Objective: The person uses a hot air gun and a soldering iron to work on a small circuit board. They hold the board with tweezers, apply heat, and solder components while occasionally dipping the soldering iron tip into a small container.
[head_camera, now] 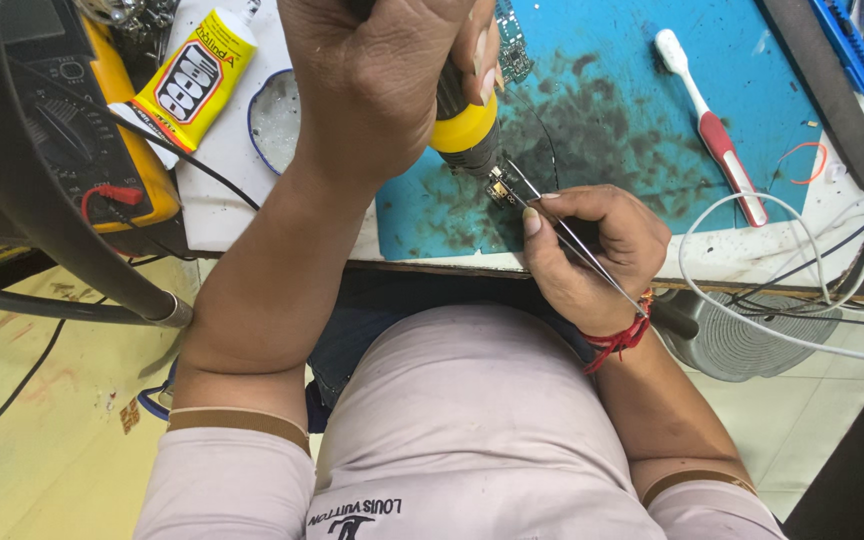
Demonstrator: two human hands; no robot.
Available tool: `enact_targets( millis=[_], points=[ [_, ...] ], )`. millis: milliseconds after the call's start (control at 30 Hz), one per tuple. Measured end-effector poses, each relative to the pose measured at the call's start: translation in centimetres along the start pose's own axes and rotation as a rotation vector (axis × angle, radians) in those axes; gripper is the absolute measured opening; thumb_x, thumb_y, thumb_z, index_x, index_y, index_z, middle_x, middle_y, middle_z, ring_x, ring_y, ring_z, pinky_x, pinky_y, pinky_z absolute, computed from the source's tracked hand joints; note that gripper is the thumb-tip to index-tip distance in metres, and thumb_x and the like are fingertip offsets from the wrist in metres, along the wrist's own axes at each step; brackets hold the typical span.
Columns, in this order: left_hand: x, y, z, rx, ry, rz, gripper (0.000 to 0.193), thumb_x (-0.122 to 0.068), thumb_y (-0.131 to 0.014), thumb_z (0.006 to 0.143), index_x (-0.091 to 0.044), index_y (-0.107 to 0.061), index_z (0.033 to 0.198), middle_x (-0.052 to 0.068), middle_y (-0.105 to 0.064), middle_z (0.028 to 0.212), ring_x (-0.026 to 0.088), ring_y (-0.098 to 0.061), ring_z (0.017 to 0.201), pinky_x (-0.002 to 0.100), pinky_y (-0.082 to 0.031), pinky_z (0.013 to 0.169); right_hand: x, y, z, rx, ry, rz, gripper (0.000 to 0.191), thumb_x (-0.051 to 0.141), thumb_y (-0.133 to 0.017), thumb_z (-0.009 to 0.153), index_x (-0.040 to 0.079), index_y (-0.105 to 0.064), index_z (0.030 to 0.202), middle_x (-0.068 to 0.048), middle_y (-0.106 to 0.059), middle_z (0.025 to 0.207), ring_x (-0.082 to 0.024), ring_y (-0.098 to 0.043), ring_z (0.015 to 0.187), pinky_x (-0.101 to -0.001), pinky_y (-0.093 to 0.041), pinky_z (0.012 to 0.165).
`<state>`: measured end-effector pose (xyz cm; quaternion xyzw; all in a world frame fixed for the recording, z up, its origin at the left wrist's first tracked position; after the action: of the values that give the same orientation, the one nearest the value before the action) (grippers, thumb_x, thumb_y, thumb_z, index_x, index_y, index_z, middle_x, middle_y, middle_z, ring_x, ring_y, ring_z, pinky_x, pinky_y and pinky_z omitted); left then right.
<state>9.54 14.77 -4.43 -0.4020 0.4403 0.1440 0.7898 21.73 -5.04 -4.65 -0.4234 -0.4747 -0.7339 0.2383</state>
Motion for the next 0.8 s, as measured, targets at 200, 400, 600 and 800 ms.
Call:
enact_targets(
  millis=[200,400,600,800],
  points=[
    [-0.01,-0.05,-0.02,-0.003,0.0,0.002,0.026,-0.009,-0.06,0.116,0.003,-0.063,0.093,0.014,-0.063,0.073,0.021,-0.067,0.062,0.033,-0.059,0.061,-0.02,0.02,0.02,0.003,0.028,-0.023,0.012,-0.001,-0.078,0.097,-0.001,-0.068,0.103,-0.011,-0.073,0.094,-0.013,-0.07,0.076,-0.0228,-0.053,0.069],
    [0.05,-0.07,0.05,-0.001,-0.005,0.002,0.025,-0.009,-0.059,0.116,0.003,-0.063,0.094,0.013,-0.063,0.073,0.021,-0.067,0.063,0.033,-0.06,0.061,-0.15,0.01,0.0,0.008,-0.002,-0.02,0.011,0.0,-0.078,0.096,0.0,-0.068,0.102,-0.01,-0.073,0.093,-0.012,-0.07,0.074,-0.0223,-0.053,0.067],
    [-0.02,-0.07,-0.1,-0.01,0.011,0.004,0.029,-0.009,-0.06,0.116,0.004,-0.063,0.09,0.013,-0.063,0.073,0.021,-0.067,0.063,0.033,-0.059,0.062,-0.12,0.02,-0.02,0.004,0.007,-0.018,0.011,-0.001,-0.077,0.096,0.0,-0.068,0.102,-0.01,-0.073,0.093,-0.012,-0.07,0.074,-0.0225,-0.053,0.068],
    [-0.02,-0.04,-0.05,-0.012,0.017,0.0,0.025,-0.009,-0.06,0.116,0.003,-0.063,0.094,0.012,-0.063,0.074,0.021,-0.067,0.063,0.033,-0.059,0.062,-0.05,-0.02,0.01,0.003,0.006,-0.018,0.011,-0.001,-0.078,0.096,0.0,-0.068,0.102,-0.01,-0.073,0.094,-0.012,-0.069,0.075,-0.0226,-0.053,0.068]
  ],
)
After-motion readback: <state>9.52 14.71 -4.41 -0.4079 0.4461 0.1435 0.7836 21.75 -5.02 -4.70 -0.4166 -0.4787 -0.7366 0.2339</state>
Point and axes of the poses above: each hand's wrist, its own z-axis towards the middle knuckle, its own y-axis out of the back of the hand, x = y × z, the point moved 3 cm from there along z, towards the middle knuckle
